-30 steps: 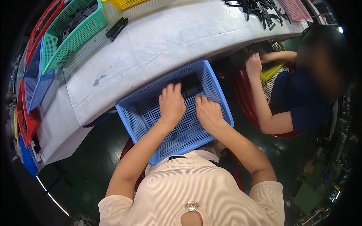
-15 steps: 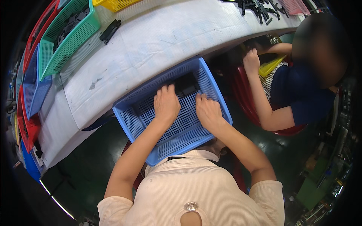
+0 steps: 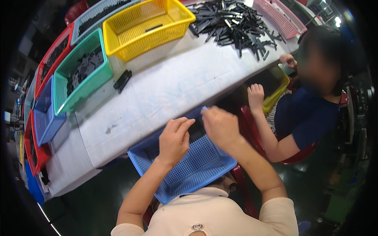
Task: The person picks small black plastic components from a pile on the table, aligns them, and places them into a blue basket. The person repeats this process throughout the clip, organizing the parts into the basket.
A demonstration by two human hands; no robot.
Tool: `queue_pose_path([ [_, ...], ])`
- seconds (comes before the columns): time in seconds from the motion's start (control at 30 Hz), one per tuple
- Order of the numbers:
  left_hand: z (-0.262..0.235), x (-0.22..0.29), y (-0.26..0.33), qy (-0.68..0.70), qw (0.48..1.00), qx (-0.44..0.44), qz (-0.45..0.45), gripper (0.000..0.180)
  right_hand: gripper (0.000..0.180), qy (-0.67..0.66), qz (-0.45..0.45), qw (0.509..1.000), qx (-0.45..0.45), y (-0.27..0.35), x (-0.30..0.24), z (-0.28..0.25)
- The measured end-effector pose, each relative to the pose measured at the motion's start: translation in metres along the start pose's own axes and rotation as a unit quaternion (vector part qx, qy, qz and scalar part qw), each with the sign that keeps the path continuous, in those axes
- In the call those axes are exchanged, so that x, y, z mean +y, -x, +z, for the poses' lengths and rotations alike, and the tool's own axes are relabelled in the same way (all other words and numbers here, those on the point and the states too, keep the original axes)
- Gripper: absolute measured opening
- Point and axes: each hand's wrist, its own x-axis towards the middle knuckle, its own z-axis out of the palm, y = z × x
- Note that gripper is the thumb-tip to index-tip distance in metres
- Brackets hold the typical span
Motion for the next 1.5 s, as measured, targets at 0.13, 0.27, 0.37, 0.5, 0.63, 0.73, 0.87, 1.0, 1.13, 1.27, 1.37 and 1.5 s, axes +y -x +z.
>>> queue_pose_path([
  [0.13,-0.019,-0.035,-0.046,-0.063,0.994,0.086,0.003,0.031,0.022,-0.104,0.063,0.979,0.163,-0.104,0.069,-0.001],
  [0.27,-0.01,-0.063,-0.083,-0.087,0.992,0.085,0.017,0.029,0.069,0.031,0.242,0.924,0.293,-0.155,0.157,0.025],
  [0.37,-0.002,-0.084,-0.081,-0.136,0.989,0.063,-0.001,0.029,0.087,-0.03,0.4,0.879,0.257,-0.177,0.165,0.04],
  [0.5,0.001,-0.082,-0.076,-0.151,0.988,0.041,-0.002,0.031,0.087,-0.003,0.446,0.864,0.232,-0.201,0.16,0.055],
  [0.63,0.0,-0.083,-0.076,-0.123,0.99,0.064,-0.019,0.029,0.08,0.001,0.496,0.825,0.27,-0.222,0.161,0.054],
  [0.73,0.0,-0.083,-0.078,-0.121,0.99,0.069,-0.011,0.027,0.075,0.026,0.517,0.82,0.244,-0.232,0.175,0.052],
  [0.87,-0.001,-0.082,-0.078,-0.116,0.99,0.076,-0.013,0.026,0.056,0.027,0.49,0.82,0.294,-0.23,0.18,0.055],
  [1.0,0.0,-0.082,-0.079,-0.104,0.991,0.085,-0.019,0.026,0.044,0.032,0.472,0.826,0.307,-0.229,0.183,0.059],
  [1.13,0.0,-0.08,-0.078,-0.096,0.991,0.088,-0.02,0.025,0.037,0.005,0.438,0.837,0.329,-0.223,0.176,0.062],
  [1.27,0.0,-0.083,-0.079,-0.102,0.991,0.089,-0.011,0.024,0.034,-0.03,0.408,0.852,0.327,-0.211,0.153,0.066],
  [1.37,0.0,-0.083,-0.078,-0.105,0.991,0.087,-0.009,0.023,0.03,-0.054,0.371,0.869,0.324,-0.199,0.128,0.067],
  [1.5,0.0,-0.084,-0.078,-0.101,0.992,0.08,-0.015,0.023,0.026,-0.062,0.305,0.906,0.288,-0.185,0.098,0.078],
])
